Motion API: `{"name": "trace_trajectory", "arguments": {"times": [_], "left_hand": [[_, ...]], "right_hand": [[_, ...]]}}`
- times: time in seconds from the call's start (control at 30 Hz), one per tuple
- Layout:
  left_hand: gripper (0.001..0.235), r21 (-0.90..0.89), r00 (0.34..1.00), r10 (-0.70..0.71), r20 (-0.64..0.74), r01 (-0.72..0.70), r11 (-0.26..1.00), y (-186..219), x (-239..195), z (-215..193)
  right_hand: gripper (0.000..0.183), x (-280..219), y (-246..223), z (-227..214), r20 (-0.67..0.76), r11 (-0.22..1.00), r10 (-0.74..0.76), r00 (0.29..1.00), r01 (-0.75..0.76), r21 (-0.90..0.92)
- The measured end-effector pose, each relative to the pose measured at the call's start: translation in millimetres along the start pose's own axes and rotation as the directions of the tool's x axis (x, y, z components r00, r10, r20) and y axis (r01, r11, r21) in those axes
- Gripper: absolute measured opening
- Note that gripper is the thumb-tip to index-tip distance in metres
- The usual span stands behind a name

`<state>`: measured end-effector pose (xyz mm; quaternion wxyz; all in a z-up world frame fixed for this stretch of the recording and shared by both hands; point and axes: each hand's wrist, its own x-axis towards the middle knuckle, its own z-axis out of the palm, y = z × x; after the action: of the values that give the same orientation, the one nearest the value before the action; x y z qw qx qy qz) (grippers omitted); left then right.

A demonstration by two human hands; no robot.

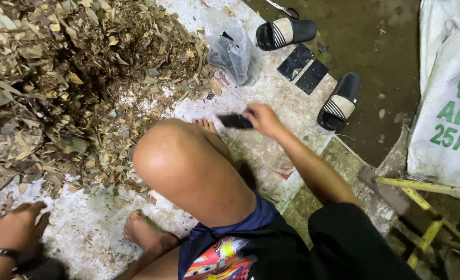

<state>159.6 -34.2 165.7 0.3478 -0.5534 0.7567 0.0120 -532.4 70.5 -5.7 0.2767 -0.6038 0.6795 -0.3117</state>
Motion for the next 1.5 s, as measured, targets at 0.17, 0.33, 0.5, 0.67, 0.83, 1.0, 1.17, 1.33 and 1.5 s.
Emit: {"name": "trace_trajectory", "arguments": {"times": [0.17, 0.33, 0.5, 0.67, 0.83, 1.0, 1.17, 1.33, 1.5], "left_hand": [[0.049, 0.232, 0.942, 0.277, -0.19, -0.231, 0.945, 79.6, -8.5, -112.4], [0.093, -0.354, 0.591, 0.17, -0.788, -0.662, 0.661, 146.5, 27.1, -202.7], [0.068, -0.566, 0.561, -0.297, -0.773, -0.821, -0.077, 155.3, 79.5, -209.3], [0.053, -0.58, 0.726, -0.39, -0.567, -0.687, -0.437, 146.0, 122.8, -160.4], [0.054, -0.36, 0.764, -0.467, -0.444, -0.63, -0.688, 169.1, 147.5, -107.4], [0.03, -0.598, 0.811, -0.423, -0.404, -0.584, -0.548, 179.1, 162.9, -41.2], [0.038, -0.733, 0.764, -0.645, -0.027, -0.454, -0.507, 216.0, 181.6, -5.0], [0.026, -0.676, 0.643, -0.762, -0.084, -0.598, -0.43, 247.1, 185.7, 20.0], [0.034, -0.74, 0.64, -0.768, -0.015, -0.523, -0.422, 242.7, 178.5, 20.0]], "right_hand": [[0.019, 103.6, -146.6, -80.5, 0.01, 0.792, -0.604, 0.797, 0.601, -0.109], [0.019, 175.8, -290.1, -85.5, 0.077, 0.579, -0.815, 0.575, 0.797, 0.173], [0.026, 225.9, -369.4, -58.5, 0.057, 0.426, -0.903, 0.425, 0.875, 0.232], [0.032, 262.7, -391.8, -24.3, 0.171, 0.291, -0.948, 0.268, 0.948, 0.129], [0.018, 262.6, -373.9, 17.2, 0.439, 0.532, -0.809, 0.391, 0.805, 0.263], [0.034, 248.8, -323.6, 78.9, 0.275, 0.585, -0.785, 0.555, 0.81, 0.037], [0.054, 182.4, -278.6, 161.3, -0.013, 0.766, -0.641, 0.768, 0.64, 0.067], [0.047, 133.8, -270.0, 194.0, 0.286, 0.778, -0.606, 0.742, 0.48, 0.406], [0.047, 130.1, -262.4, 201.8, 0.429, 0.891, -0.448, 0.785, 0.353, 0.284]]}}
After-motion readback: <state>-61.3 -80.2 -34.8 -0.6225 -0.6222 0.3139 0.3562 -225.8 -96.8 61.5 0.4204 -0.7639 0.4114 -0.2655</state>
